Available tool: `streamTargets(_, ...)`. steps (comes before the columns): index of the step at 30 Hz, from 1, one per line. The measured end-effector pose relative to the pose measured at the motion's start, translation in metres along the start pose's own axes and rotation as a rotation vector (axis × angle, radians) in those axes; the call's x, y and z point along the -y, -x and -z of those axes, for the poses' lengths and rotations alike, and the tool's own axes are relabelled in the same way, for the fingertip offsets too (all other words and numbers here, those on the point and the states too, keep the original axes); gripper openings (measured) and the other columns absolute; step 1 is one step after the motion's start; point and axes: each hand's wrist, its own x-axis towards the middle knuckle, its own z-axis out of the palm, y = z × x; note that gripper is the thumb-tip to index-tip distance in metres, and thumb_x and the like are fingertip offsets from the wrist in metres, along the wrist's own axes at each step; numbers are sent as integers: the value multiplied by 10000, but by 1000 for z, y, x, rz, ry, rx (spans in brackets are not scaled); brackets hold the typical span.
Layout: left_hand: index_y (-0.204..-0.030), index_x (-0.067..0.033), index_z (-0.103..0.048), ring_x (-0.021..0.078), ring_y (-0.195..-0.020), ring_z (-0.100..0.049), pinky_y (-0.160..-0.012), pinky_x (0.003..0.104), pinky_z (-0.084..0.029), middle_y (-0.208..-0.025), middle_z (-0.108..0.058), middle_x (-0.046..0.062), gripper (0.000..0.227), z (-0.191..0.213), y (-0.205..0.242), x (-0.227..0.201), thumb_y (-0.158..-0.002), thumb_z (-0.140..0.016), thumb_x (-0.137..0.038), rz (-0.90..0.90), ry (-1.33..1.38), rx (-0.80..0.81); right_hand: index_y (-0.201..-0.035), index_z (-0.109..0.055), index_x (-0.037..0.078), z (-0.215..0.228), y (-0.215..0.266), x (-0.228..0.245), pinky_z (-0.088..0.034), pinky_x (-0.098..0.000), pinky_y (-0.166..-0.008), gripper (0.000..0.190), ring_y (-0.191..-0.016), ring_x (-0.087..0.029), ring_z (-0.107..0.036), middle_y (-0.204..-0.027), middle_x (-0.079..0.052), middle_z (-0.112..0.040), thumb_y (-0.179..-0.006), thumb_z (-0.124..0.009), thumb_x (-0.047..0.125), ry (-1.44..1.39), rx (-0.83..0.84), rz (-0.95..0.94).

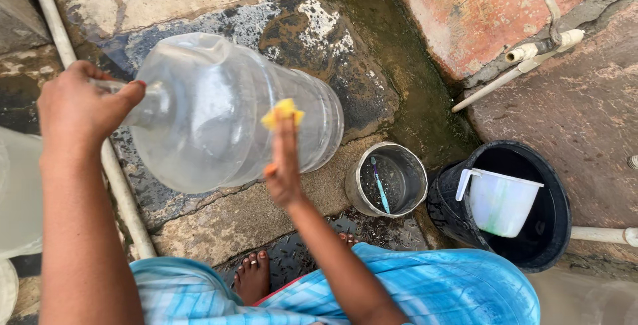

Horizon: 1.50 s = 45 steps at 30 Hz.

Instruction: The person cleans the mouth and opening of a plastic water jug using a toothbrush and then scrubs the exterior of the jug with a sponge.

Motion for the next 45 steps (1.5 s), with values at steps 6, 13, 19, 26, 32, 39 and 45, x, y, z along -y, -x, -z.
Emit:
streamTargets(6, -1084, -34, -696, 246, -731, -723, -687, 387, -571, -872, -733, 179, 484, 2, 0, 16, -816, -890, -387, 46, 71, 47, -1650, -87, 131, -9, 24, -44, -30, -568, -1362, 961, -1650, -347, -52, -1749, -155, -93, -974, -17, 811, 200, -44, 24)
streamTargets(13, -1038, 15, -638, 202, -616, -640, -472, 345, -500, -795, -690, 174, 420, -13, -12, 39, -874, -899, -271, -58, 269, 56, -1631, -163, 98, 41, 14, -118, -99, -583, -1271, 1018, -1581, -366, -93, -1707, -195, -120, -926, -22, 818, 11, -171, -401)
streamTargets(19, -1083, 33, -606, 222, -705, -684, -539, 358, -544, -885, -693, 184, 431, -41, -31, 80, -897, -863, -259, -83, 389, 62, -1642, -104, 117, 0, -5, -6, -15, -569, -1329, 1054, -1623, -352, -86, -1728, -144, -133, -910, 28, 864, 23, 23, 0)
streamTargets(26, -1203, 45, -629, 374, -829, -719, -569, 465, -583, -963, -699, 266, 495, -45, -39, 105, -954, -779, -356, -34, 182, 140, -1629, -187, 104, 39, 13, -114, -38, -580, -1272, 1030, -1585, -394, -107, -1706, -178, -140, -916, 49, 809, 281, -131, -425)
streamTargets(32, -1266, -5, -641, 378, -822, -708, -633, 504, -575, -977, -709, 268, 547, -76, -58, 146, -1022, -671, -493, 47, 148, 249, -1592, -273, 102, 38, 1, -174, -125, -584, -1250, 1123, -1571, -374, -148, -1688, -163, -166, -840, 10, 888, -191, -260, -698)
streamTargets(39, -1185, 44, -647, 358, -859, -716, -677, 486, -566, -1003, -716, 229, 565, -71, -61, 154, -1004, -692, -490, 176, 183, 263, -1615, -127, 78, 33, 52, -257, -198, -587, -1238, 1345, -1532, -386, -222, -1667, -182, -195, -656, -202, 1018, -1157, -249, -1267)
streamTargets(45, -1235, -60, -737, 317, -784, -712, -658, 476, -533, -923, -756, 198, 555, -61, -64, 149, -1013, -604, -551, 331, 174, 366, -1575, -238, 42, 46, 33, -240, -255, -593, -1196, 1264, -1492, -387, -305, -1634, -238, -282, -725, -215, 977, -1260, -398, -1006)
